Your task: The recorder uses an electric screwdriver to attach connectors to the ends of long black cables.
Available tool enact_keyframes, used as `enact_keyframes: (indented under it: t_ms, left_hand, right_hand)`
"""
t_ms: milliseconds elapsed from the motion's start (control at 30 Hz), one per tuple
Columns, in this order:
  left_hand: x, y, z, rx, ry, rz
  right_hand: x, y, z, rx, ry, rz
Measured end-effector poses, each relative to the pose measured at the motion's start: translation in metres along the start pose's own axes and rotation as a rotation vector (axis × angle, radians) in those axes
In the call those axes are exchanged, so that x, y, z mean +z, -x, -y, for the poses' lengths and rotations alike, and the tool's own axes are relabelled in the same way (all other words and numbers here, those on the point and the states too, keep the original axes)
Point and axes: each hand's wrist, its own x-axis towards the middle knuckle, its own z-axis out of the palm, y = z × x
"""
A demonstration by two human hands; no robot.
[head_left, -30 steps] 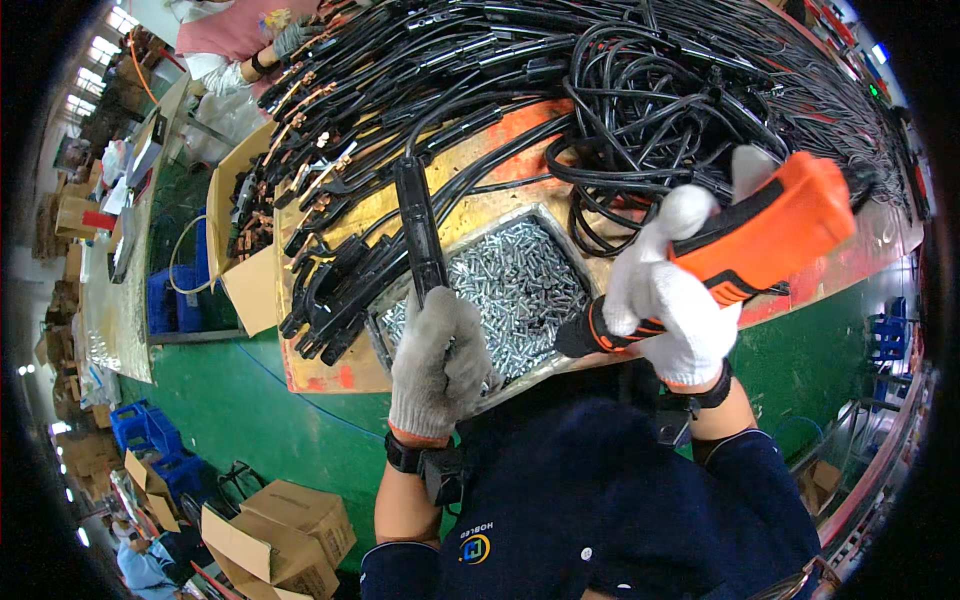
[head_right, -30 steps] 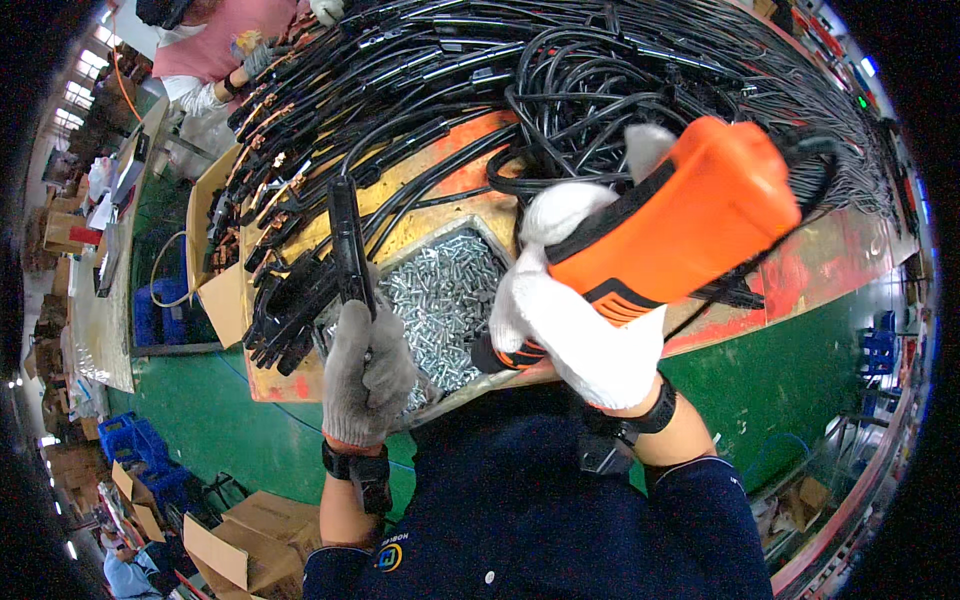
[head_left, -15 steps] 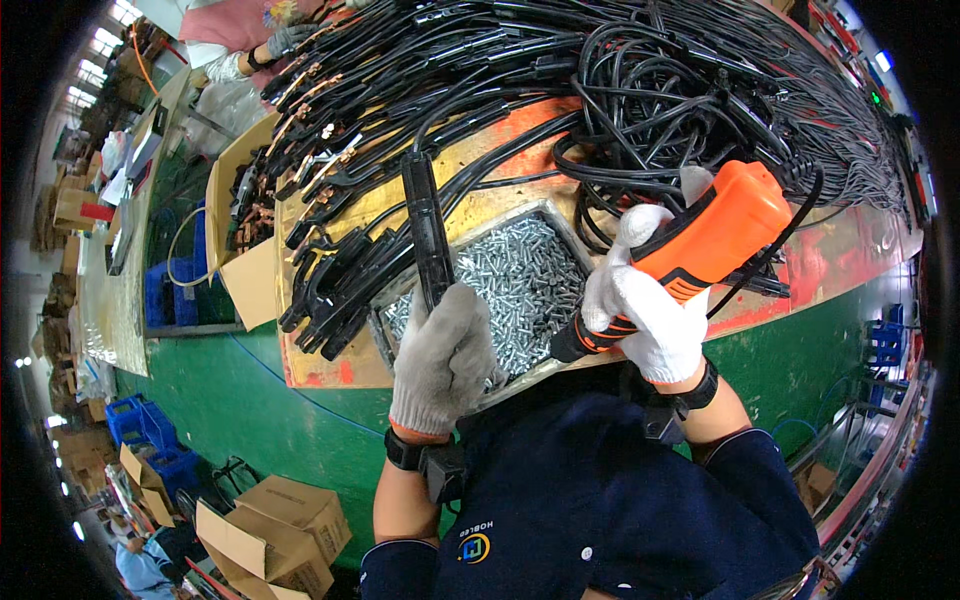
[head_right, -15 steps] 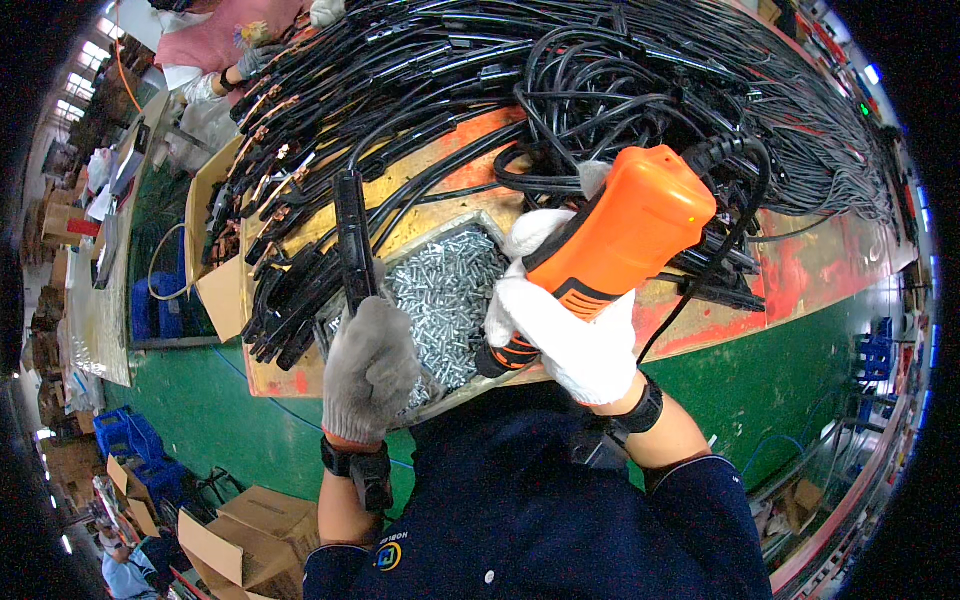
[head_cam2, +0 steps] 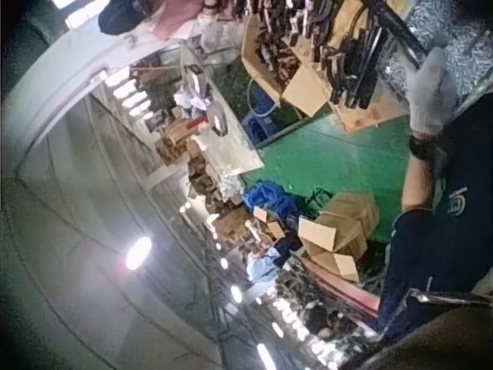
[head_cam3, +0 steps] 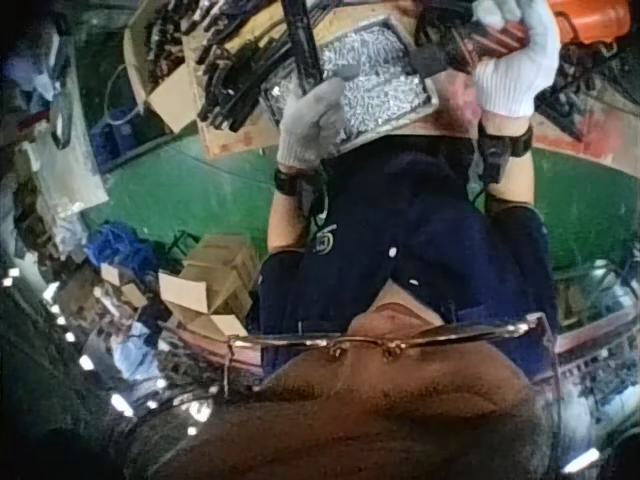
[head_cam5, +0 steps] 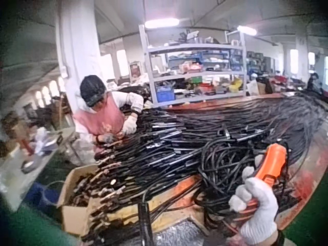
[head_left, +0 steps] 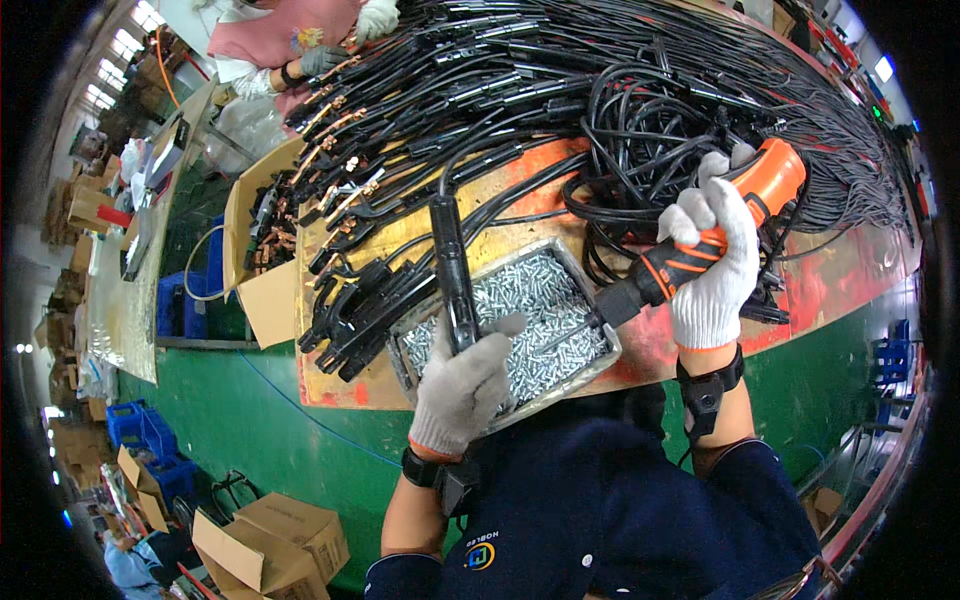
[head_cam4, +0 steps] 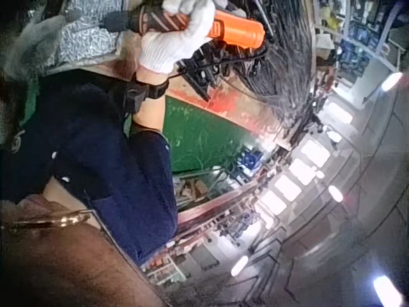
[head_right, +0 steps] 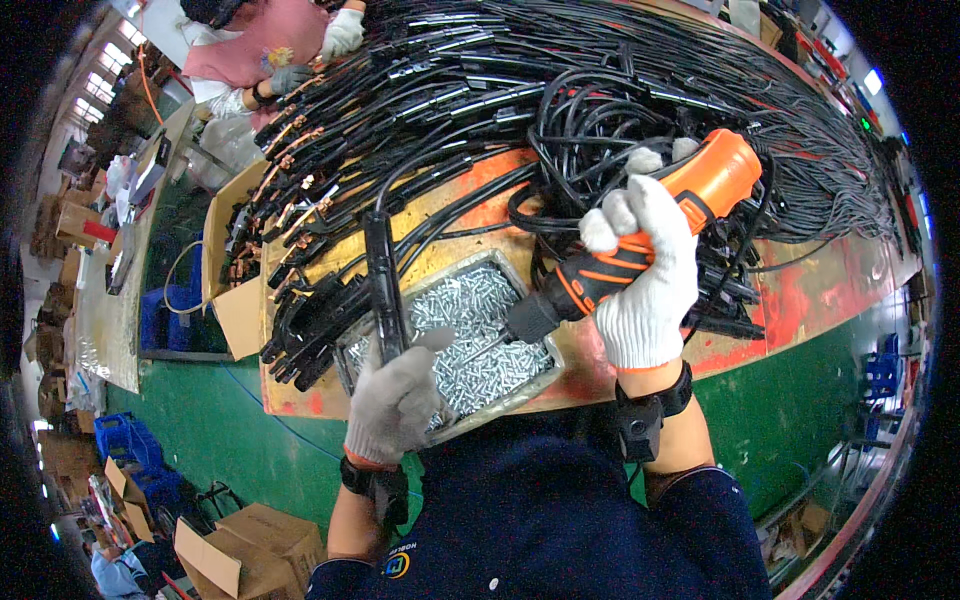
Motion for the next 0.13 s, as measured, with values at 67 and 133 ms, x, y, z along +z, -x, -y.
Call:
enact_keyframes:
  t_ms: [67,133]
  left_hand:
    - [0.002,0.001,-0.004,-0.113,0.132,0.067]
    - [0.003,0.002,-0.001,-0.116,0.065,0.03]
  right_hand:
    - [-0.002,-0.009,-0.006,0.013,-0.038,0.061]
    - [0.005,-0.013,-0.014,-0.03,-0.113,0.057]
